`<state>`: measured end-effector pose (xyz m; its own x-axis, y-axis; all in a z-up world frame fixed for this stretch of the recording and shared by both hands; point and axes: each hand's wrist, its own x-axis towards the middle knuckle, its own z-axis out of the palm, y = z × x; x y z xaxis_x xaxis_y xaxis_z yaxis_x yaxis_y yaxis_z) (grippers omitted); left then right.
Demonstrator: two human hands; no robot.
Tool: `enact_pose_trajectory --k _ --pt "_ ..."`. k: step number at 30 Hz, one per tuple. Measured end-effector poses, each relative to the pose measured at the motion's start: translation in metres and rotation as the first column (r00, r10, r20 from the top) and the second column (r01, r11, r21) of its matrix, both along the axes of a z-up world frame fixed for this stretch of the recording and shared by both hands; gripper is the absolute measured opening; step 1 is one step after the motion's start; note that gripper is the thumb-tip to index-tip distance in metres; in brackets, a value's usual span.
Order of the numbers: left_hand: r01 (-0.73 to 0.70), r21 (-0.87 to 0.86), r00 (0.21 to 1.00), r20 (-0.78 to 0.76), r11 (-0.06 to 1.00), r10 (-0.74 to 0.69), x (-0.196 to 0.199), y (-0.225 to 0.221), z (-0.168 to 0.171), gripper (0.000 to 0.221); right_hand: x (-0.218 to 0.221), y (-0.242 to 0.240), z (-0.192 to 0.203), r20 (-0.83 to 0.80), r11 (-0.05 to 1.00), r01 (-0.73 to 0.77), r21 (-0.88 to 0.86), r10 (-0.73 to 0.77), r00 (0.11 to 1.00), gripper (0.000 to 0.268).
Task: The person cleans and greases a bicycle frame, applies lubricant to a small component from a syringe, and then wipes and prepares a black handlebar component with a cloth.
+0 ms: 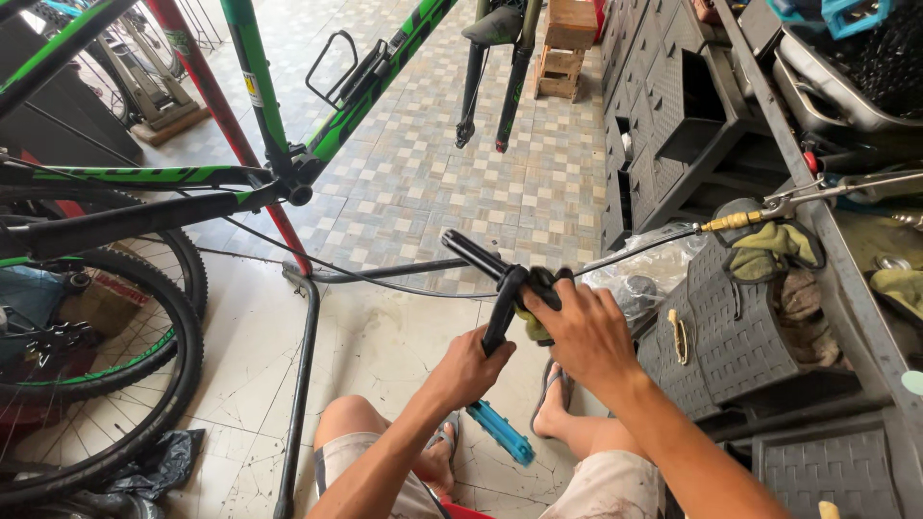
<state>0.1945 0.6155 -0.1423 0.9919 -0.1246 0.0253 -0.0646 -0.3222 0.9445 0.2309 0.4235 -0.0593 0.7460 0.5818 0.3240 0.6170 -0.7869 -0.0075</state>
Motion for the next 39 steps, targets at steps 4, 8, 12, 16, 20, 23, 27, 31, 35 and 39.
enact_pose_trajectory --k 4,8,12,16,20,23,27,31,35,39 --pt "0.007 0.236 0.998 -0.068 0.972 0.009 -0.009 0.019 0.013 0.026 0.012 -0.005 -0.001 -0.446 0.993 0.113 -0.042 -0.119 0.887 0.064" --pt "-0.017 0.224 1.000 0.023 0.975 0.012 -0.014 0.028 0.008 0.023 0.034 -0.018 -0.080 -0.597 0.750 -0.003 0.661 0.529 0.603 0.063" --pt "-0.042 0.174 0.986 0.168 0.984 0.012 -0.007 0.029 -0.013 0.026 0.023 -0.004 -0.178 -0.103 -0.034 0.803 0.595 0.988 0.118 0.036" --pt "-0.042 0.005 0.999 0.012 0.999 0.042 0.004 0.020 -0.037 0.031 -0.019 0.027 -0.150 0.168 -0.374 0.769 0.519 0.926 0.337 0.030" --pt "-0.126 -0.553 0.983 -0.178 0.823 0.031 0.013 0.017 -0.042 0.019 -0.058 0.020 -0.080 -0.077 -0.382 0.811 0.443 0.885 0.458 0.047" --pt "-0.066 -0.663 0.983 -0.170 0.746 -0.064 0.012 0.033 -0.026 0.019 -0.052 -0.028 -0.063 -0.228 -0.279 0.684 0.674 0.802 0.553 0.053" --pt "0.077 -0.672 0.987 -0.052 0.737 -0.151 0.001 0.036 -0.002 0.021 -0.038 -0.061 -0.066 -0.264 -0.064 0.447 0.892 0.730 0.631 0.055" --pt "0.125 -0.665 0.983 -0.017 0.736 -0.182 0.000 0.033 0.010 0.022 -0.031 -0.059 -0.049 -0.220 0.189 0.124 0.974 0.675 0.704 0.071" --pt "0.085 -0.669 0.986 -0.050 0.739 -0.158 0.000 0.029 0.016 0.020 -0.039 -0.035 0.009 -0.157 0.785 -0.103 0.611 0.247 0.956 0.078" --pt "0.023 -0.729 0.982 -0.110 0.684 -0.151 -0.006 0.029 0.021 0.018 -0.041 -0.015 0.040 -0.075 0.903 -0.074 0.424 0.116 0.990 0.081"
